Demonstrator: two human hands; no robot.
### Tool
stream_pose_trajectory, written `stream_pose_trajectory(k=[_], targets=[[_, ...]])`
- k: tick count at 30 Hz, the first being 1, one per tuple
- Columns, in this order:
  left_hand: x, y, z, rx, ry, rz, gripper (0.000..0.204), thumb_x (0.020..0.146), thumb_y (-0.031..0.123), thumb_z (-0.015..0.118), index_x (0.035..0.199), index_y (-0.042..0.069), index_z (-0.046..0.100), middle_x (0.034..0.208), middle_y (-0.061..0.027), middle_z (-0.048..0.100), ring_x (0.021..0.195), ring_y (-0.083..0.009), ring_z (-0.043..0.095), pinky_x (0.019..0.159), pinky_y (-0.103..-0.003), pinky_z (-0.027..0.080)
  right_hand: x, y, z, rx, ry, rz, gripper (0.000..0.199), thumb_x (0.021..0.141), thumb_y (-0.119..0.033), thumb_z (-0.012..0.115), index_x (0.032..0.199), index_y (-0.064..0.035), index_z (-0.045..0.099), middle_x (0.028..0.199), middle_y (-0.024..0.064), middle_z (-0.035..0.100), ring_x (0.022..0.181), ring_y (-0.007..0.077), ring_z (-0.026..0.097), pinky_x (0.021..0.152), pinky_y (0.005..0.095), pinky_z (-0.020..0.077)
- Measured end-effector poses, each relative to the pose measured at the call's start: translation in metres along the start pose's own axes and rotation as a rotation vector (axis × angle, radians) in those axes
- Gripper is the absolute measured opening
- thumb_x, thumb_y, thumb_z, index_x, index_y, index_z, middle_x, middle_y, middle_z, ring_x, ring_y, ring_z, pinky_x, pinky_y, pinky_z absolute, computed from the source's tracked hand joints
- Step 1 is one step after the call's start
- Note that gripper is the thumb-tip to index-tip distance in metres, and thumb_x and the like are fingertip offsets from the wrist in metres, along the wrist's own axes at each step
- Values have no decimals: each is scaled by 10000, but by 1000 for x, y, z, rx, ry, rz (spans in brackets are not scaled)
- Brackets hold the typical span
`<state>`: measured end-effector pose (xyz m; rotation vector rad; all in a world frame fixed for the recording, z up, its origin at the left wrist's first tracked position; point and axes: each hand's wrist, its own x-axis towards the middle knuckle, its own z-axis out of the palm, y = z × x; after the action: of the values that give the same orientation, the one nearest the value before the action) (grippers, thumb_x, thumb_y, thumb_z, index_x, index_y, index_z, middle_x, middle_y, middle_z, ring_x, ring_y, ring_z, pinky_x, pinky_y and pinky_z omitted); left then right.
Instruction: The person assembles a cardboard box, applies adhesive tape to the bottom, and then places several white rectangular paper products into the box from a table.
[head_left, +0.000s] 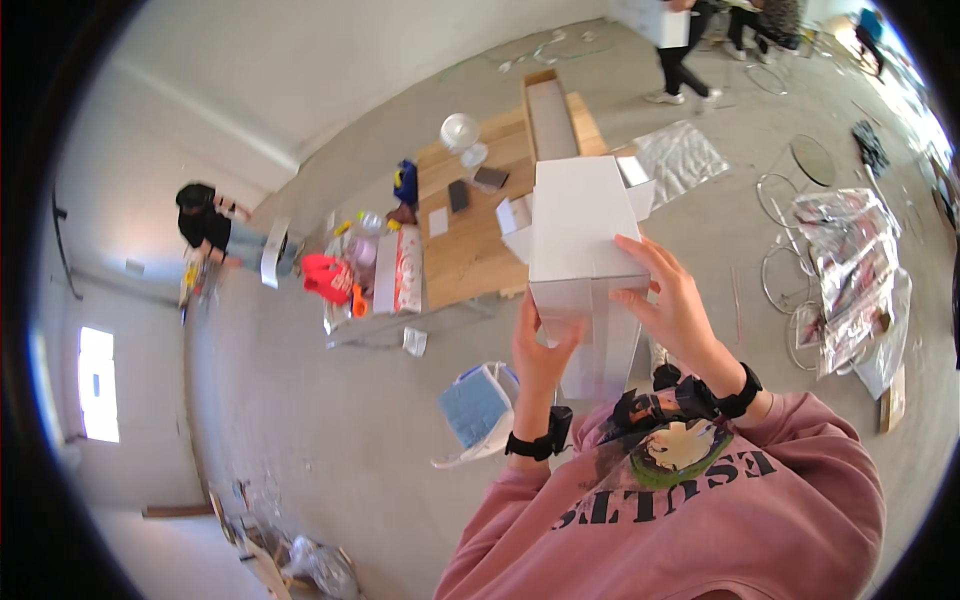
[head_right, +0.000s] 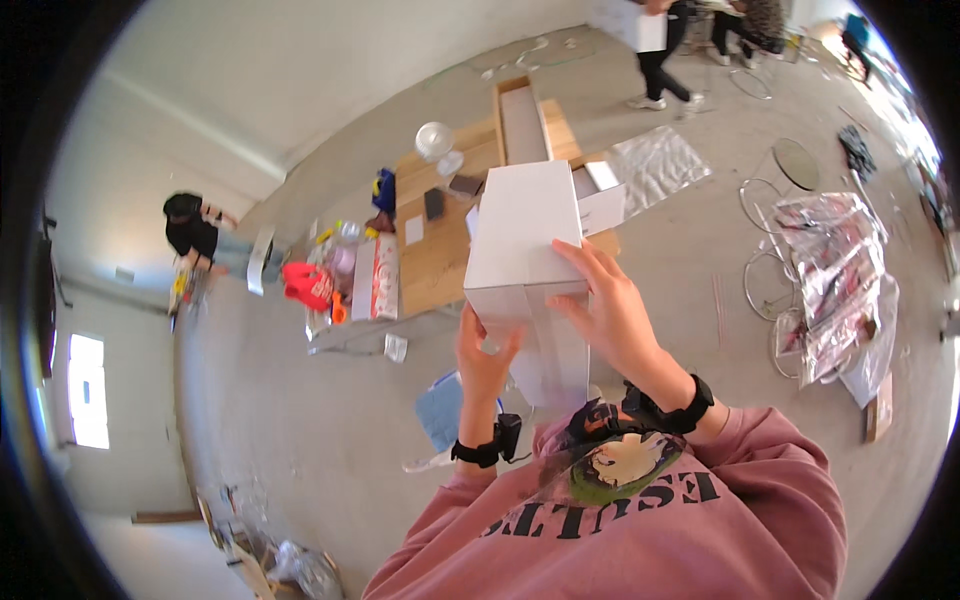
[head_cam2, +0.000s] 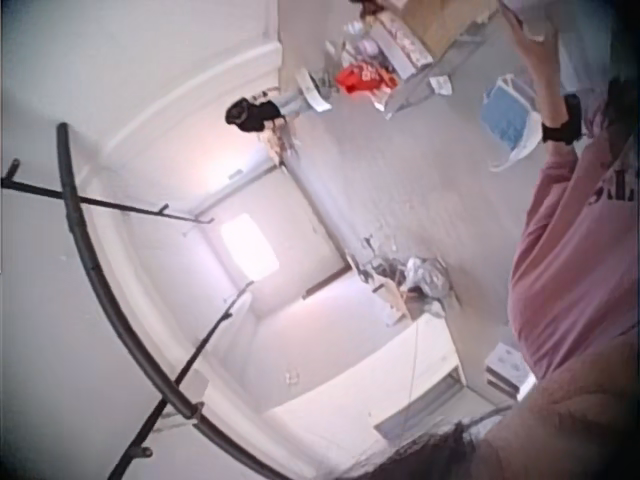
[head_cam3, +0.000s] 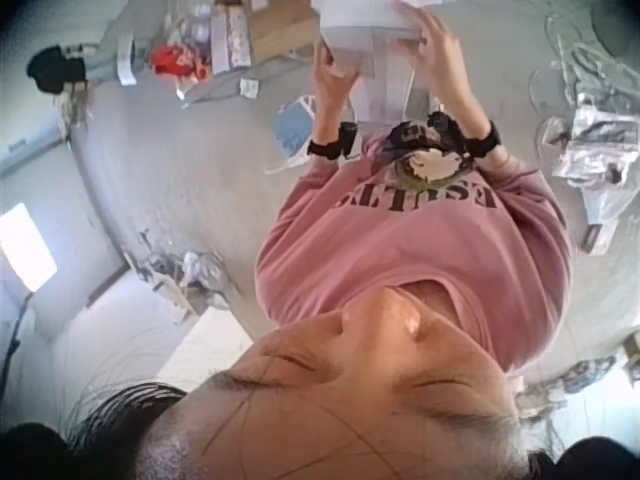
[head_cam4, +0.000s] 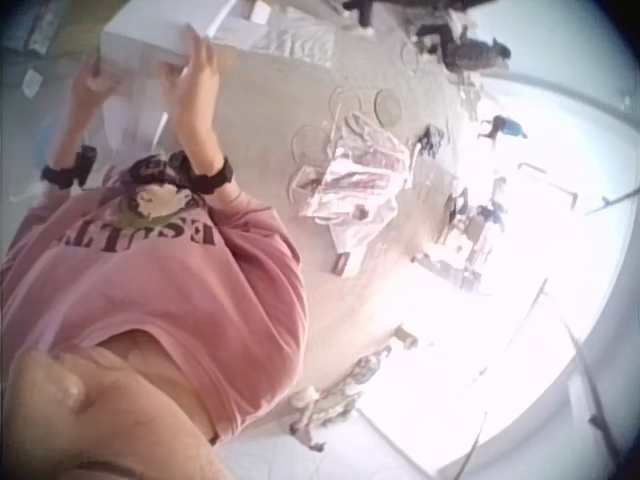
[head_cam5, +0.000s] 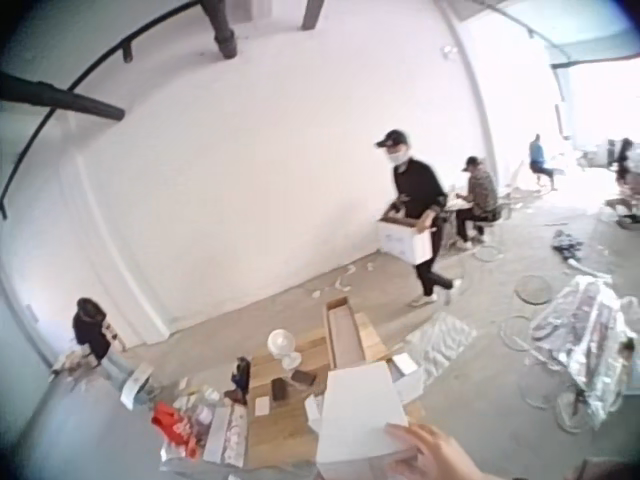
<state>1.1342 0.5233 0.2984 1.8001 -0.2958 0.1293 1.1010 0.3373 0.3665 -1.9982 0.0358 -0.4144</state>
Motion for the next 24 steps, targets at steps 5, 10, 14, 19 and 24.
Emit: stream_pose_trajectory(k=[5, 10, 14, 19, 24], targets=[[-3, 25, 57, -4, -111, 85, 566, 710, 84, 710, 1207, 2, 450, 1038, -66, 571, 945, -134, 545, 799, -277, 443, -35, 1, -50, -89, 178, 99, 561, 690, -52, 694, 1213, -107, 499, 1237, 163, 485, 989, 283, 561, 750, 316, 471], [0, 55, 123, 30, -296, 240, 683, 729, 69, 675, 1321, 7, 340, 1145, -134, 538, 1023, -211, 536, 844, -309, 431, -62, 34, -110, -30, 352, 171, 577, 677, -7, 692, 1214, -103, 507, 1251, 139, 481, 1069, 234, 532, 756, 309, 476], [1, 75, 181, 4, -401, 413, 745, 727, 50, 661, 1360, 5, 270, 1222, -154, 482, 1093, -229, 500, 895, -325, 408, -74, 49, -168, 132, 444, 211, 576, 702, 32, 658, 1236, -113, 499, 1276, 132, 458, 1127, 221, 493, 826, 315, 468], [-6, 94, 253, -70, -536, 306, 796, 710, 28, 637, 1388, 44, 220, 1323, -194, 398, 1183, -317, 436, 947, -355, 382, -75, 71, -245, 86, 453, 210, 582, 699, 31, 664, 1236, -132, 505, 1286, 130, 452, 1123, 207, 491, 805, 296, 462], [-10, 99, 316, 6, -570, 294, 832, 700, 8, 628, 1395, 30, 172, 1350, -206, 353, 1197, -340, 414, 970, -360, 360, -75, 103, -308, 36, 436, 153, 576, 698, 11, 676, 1229, -143, 515, 1297, 131, 446, 1111, 198, 501, 783, 287, 463]])
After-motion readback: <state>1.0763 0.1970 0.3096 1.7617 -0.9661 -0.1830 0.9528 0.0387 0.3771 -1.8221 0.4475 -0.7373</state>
